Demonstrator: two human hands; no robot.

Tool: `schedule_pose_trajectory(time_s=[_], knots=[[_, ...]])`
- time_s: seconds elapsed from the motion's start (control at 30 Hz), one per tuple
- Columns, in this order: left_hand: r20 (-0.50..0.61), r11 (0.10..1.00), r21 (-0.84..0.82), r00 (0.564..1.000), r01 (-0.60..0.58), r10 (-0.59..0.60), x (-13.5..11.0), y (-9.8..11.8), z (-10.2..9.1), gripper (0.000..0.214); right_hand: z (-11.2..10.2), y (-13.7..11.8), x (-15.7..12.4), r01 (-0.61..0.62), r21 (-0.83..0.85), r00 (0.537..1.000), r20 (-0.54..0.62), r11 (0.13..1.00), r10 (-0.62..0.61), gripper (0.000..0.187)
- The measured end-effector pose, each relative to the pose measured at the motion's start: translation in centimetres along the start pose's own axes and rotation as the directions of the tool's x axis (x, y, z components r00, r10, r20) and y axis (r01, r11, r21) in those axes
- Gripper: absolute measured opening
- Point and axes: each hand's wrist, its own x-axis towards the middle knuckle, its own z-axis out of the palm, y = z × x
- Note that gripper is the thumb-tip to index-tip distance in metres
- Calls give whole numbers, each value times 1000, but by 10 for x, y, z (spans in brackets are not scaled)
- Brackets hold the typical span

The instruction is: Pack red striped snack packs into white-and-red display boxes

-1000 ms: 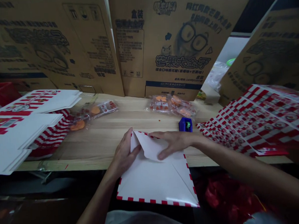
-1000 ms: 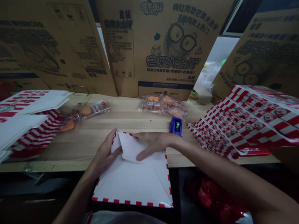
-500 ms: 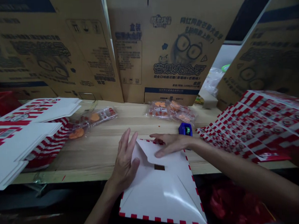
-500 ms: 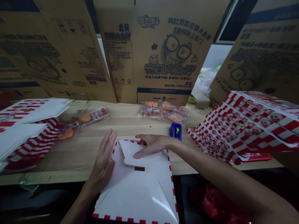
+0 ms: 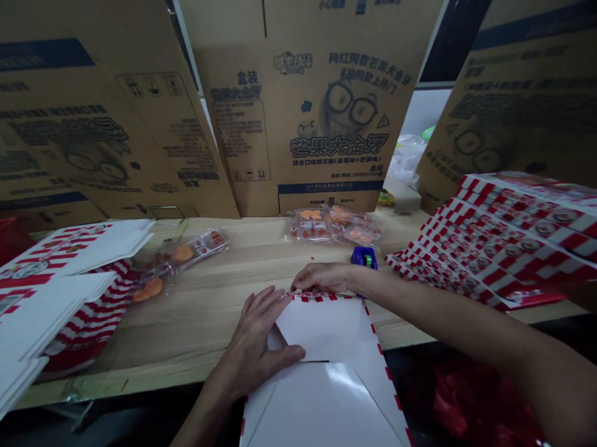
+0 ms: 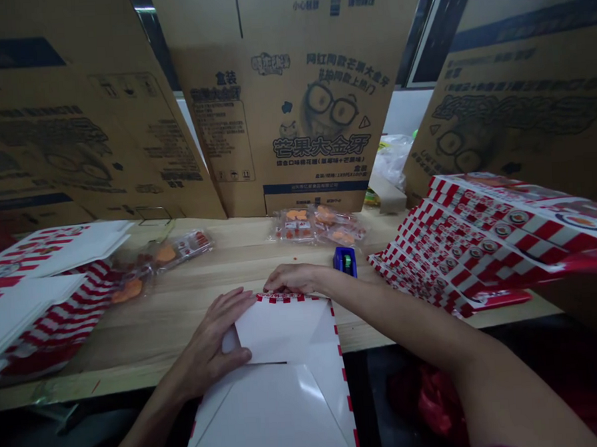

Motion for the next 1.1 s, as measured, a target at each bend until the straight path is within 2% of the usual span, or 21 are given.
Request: schedule_pose_trajectory(time_s=[0.1,0.17,0.2,0.27,0.37,0.43,0.53,0.63,0.7,0.8,0.87,0.97,1.1], knots=[[-12,996,87,1000,16,-15,1,-2,4,83,5,2,5,30,37,998,-57,999,-28,10],[-14,990,138,1000,21,-19,1,-4,7,90,4,-1,1,49,-28,995,-82,998,-51,16],[-12,988,150,1000,20,-18,1,-5,8,91,3,-4,-3,61,-102,994,-89,993,-70,24],[-18,990,142,1000,15,-13,2,-7,9,89,-1,-13,-19,96,-313,991,-57,945,-119,53],[-45,997,81,999,16,-12,3,-10,8,85,-1,-27,-47,168,-645,986,98,745,-138,102],[-49,999,52,999,17,-14,3,-11,9,84,5,-30,-61,156,-800,988,117,579,-105,114],[-64,997,80,998,1,4,3,-13,14,83,19,-20,-67,80,-907,990,23,414,-139,109],[-78,989,143,996,-22,34,3,-15,20,82,31,1,-64,64,-938,972,-19,341,-234,102],[-78,985,169,996,-20,34,4,-15,23,73,35,10,-61,50,-953,958,-39,298,-284,101],[-79,982,191,997,-1,17,5,-15,23,56,37,14,-61,40,-968,950,-41,249,-309,103],[-78,981,196,997,7,9,5,-14,23,52,36,12,-64,63,-970,953,-12,236,-302,105],[-78,982,185,997,27,-13,6,-10,25,56,33,9,-68,80,-971,965,18,225,-263,103],[-108,973,170,984,158,-141,5,-6,30,71,33,14,-68,41,-983,954,-15,181,-299,100]])
